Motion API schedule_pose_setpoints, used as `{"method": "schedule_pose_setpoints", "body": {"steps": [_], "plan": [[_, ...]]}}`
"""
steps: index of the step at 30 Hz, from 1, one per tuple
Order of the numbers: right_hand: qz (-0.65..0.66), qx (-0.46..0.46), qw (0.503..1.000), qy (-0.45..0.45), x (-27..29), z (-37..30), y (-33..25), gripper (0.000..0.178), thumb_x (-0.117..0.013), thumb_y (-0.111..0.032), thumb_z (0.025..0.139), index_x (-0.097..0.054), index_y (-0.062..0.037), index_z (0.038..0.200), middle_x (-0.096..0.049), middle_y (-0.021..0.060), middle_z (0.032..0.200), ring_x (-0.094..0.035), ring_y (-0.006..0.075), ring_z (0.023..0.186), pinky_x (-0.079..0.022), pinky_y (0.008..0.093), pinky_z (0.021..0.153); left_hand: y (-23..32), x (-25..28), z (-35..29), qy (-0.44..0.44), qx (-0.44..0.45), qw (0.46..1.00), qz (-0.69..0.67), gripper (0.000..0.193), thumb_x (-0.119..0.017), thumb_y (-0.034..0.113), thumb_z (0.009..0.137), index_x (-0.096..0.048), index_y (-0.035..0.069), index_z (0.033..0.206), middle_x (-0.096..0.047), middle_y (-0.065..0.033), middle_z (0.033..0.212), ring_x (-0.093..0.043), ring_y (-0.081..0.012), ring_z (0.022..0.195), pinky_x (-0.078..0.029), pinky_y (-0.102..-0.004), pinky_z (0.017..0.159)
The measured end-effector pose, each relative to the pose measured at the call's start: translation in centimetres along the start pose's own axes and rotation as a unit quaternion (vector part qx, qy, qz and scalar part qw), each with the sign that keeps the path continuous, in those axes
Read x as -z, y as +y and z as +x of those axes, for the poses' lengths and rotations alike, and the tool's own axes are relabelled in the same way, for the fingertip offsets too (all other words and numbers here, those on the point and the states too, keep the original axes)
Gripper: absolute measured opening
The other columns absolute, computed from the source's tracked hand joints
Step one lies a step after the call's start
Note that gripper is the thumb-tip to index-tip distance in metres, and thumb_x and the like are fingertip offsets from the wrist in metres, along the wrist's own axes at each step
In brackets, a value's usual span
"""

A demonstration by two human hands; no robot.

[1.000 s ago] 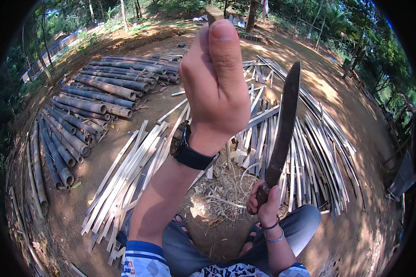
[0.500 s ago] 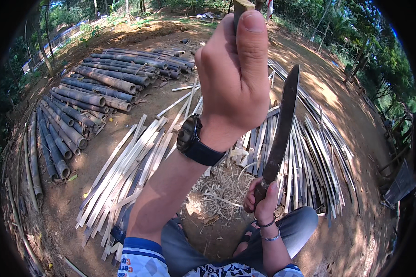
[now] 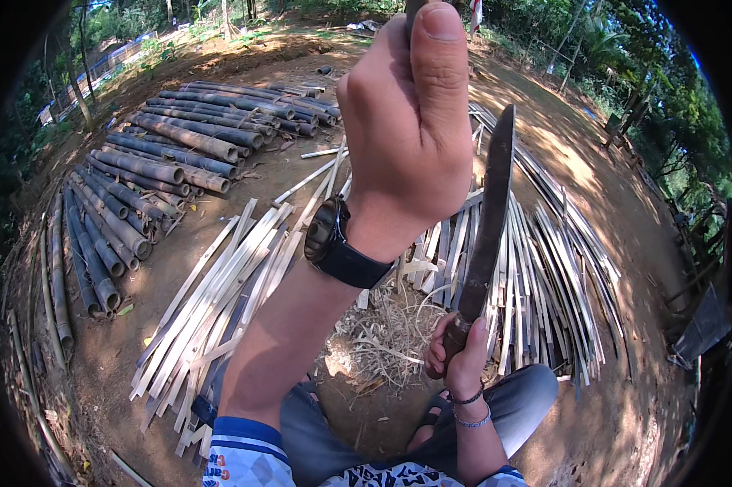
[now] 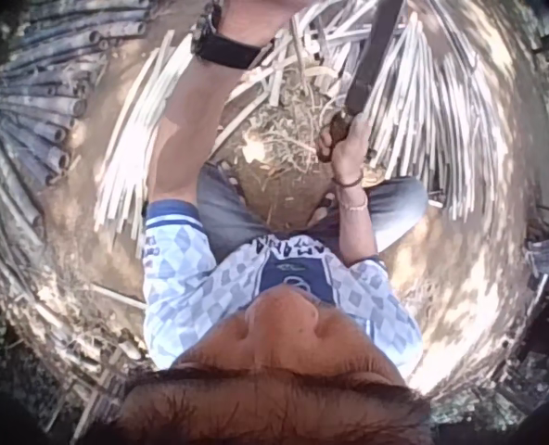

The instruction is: The person holds a strip of bamboo and uses a machete to split it into narrower pieces while sitting on the ground.

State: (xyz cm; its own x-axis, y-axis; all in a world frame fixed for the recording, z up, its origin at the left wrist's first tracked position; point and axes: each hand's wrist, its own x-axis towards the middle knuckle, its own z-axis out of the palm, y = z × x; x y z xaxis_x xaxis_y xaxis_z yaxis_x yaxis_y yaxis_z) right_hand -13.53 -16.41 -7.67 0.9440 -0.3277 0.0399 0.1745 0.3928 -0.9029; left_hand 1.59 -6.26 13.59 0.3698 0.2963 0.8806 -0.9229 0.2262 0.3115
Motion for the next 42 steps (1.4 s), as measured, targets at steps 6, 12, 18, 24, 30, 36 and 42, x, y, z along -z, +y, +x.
{"method": "schedule_pose_setpoints", "body": {"steps": [6,12,18,24,30,36,42], "plan": [[-0.222,-0.256,0.936,0.093,9.1,1.5,15.0,0.059,-0.036,-0.051,0.098,-0.052,-0.0009,0.071,-0.044,0.0021,0.048,-0.040,0.0107,0.036,-0.031,0.0260,0.035,-0.1,0.3,-0.2,-0.047,-0.048,0.998,-0.015,0.055,-0.026,0.051,0.100,-0.031,0.011,0.064,-0.024,0.0052,0.054,-0.023,-0.0048,0.044,-0.016,-0.0233,0.042],[-0.195,-0.118,0.972,0.046,4.9,2.4,7.3,0.060,-0.031,-0.052,0.099,-0.051,0.0005,0.078,-0.041,0.0014,0.049,-0.037,0.0094,0.035,-0.031,0.0240,0.034,-0.9,-0.1,0.3,-0.037,-0.057,0.997,-0.023,0.054,-0.027,0.050,0.101,-0.030,0.011,0.064,-0.024,0.0046,0.054,-0.023,-0.0051,0.044,-0.016,-0.0233,0.042],[-0.113,0.052,0.992,0.012,1.6,1.2,2.8,0.057,-0.034,-0.049,0.099,-0.052,-0.0003,0.078,-0.043,0.0012,0.049,-0.041,0.0085,0.040,-0.031,0.0234,0.036,-0.7,0.6,0.3,-0.064,-0.043,0.997,-0.023,0.054,-0.027,0.049,0.101,-0.030,0.010,0.064,-0.024,0.0043,0.054,-0.024,-0.0053,0.045,-0.017,-0.0234,0.042],[-0.326,-0.168,0.923,0.116,10.1,3.9,17.3,0.059,-0.035,-0.051,0.098,-0.053,0.0002,0.077,-0.043,0.0019,0.049,-0.040,0.0114,0.035,-0.032,0.0263,0.034,0.6,-1.9,-0.7,-0.046,-0.054,0.996,-0.044,0.053,-0.027,0.049,0.101,-0.030,0.010,0.064,-0.024,0.0040,0.054,-0.024,-0.0055,0.044,-0.017,-0.0234,0.042],[-0.191,-0.081,0.978,0.033,3.0,2.0,6.1,0.056,-0.036,-0.046,0.100,-0.055,0.0005,0.075,-0.044,0.0006,0.048,-0.041,0.0081,0.036,-0.031,0.0243,0.034,-0.4,0.3,0.1,-0.059,-0.023,0.997,-0.041,0.053,-0.029,0.048,0.101,-0.030,0.010,0.064,-0.024,0.0037,0.052,-0.023,-0.0059,0.043,-0.017,-0.0234,0.041],[-0.260,0.079,0.962,0.037,5.2,1.9,8.8,0.060,-0.037,-0.051,0.098,-0.056,0.0009,0.074,-0.047,0.0022,0.049,-0.041,0.0096,0.036,-0.031,0.0252,0.036,0.2,-1.2,0.3,-0.002,-0.014,0.999,-0.037,0.054,-0.026,0.051,0.100,-0.032,0.015,0.061,-0.023,0.0058,0.049,-0.022,-0.0056,0.041,-0.014,-0.0257,0.040],[-0.257,-0.242,0.926,0.134,8.4,2.5,15.1,0.059,-0.038,-0.050,0.097,-0.057,-0.0002,0.072,-0.047,0.0033,0.048,-0.044,0.0119,0.036,-0.034,0.0281,0.036,-0.5,-1.5,-0.5,-0.028,-0.055,0.997,-0.037,0.053,-0.029,0.050,0.100,-0.030,0.012,0.064,-0.025,0.0036,0.051,-0.023,-0.0047,0.043,-0.016,-0.0225,0.041]]}}
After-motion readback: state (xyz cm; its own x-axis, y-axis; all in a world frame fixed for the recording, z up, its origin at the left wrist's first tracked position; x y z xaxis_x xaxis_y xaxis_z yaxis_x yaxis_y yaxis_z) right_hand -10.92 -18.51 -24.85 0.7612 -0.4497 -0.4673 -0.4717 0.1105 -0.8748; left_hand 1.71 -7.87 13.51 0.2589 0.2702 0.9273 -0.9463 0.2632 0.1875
